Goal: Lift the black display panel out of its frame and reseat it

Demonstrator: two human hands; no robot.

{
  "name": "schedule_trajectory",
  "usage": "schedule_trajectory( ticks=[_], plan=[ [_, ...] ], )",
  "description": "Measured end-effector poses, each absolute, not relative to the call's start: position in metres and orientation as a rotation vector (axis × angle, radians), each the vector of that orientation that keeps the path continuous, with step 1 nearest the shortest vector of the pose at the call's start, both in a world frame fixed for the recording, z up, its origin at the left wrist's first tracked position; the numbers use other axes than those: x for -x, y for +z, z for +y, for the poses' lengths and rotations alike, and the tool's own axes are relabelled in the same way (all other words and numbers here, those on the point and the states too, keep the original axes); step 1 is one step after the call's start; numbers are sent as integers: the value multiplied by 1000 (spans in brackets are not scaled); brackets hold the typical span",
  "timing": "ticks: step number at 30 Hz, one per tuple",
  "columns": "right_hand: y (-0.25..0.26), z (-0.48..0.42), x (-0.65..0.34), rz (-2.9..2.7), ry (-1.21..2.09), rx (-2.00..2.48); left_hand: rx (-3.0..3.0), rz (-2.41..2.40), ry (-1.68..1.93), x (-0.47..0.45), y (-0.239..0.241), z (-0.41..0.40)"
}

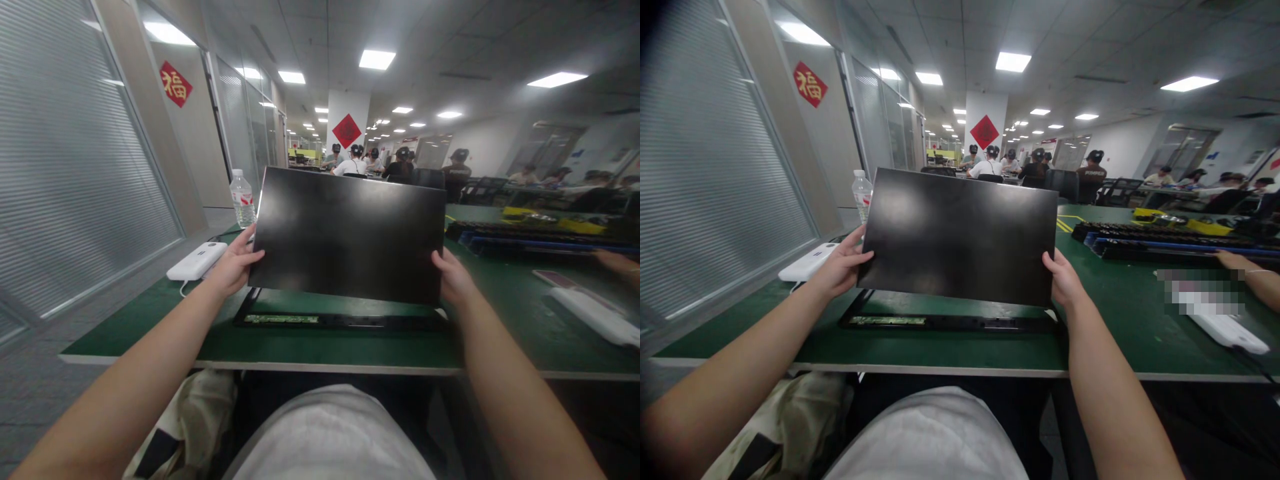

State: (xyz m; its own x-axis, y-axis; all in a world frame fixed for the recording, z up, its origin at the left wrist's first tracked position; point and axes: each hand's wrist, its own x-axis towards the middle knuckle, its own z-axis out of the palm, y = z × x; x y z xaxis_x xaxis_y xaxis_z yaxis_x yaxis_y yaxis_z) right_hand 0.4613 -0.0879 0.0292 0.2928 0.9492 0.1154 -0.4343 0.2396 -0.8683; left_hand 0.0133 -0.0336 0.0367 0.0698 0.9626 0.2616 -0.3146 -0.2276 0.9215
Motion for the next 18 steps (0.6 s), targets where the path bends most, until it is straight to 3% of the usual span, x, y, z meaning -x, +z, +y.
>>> schedule_trajectory(
  ticks=[7,18],
  plan=[
    [27,-85,-459,-742,1025,830,-1246,734,1405,-14,35,-36],
    [6,-71,-478,-585,1182,1267,-1195,828,1183,-21,22,-32]
  ],
)
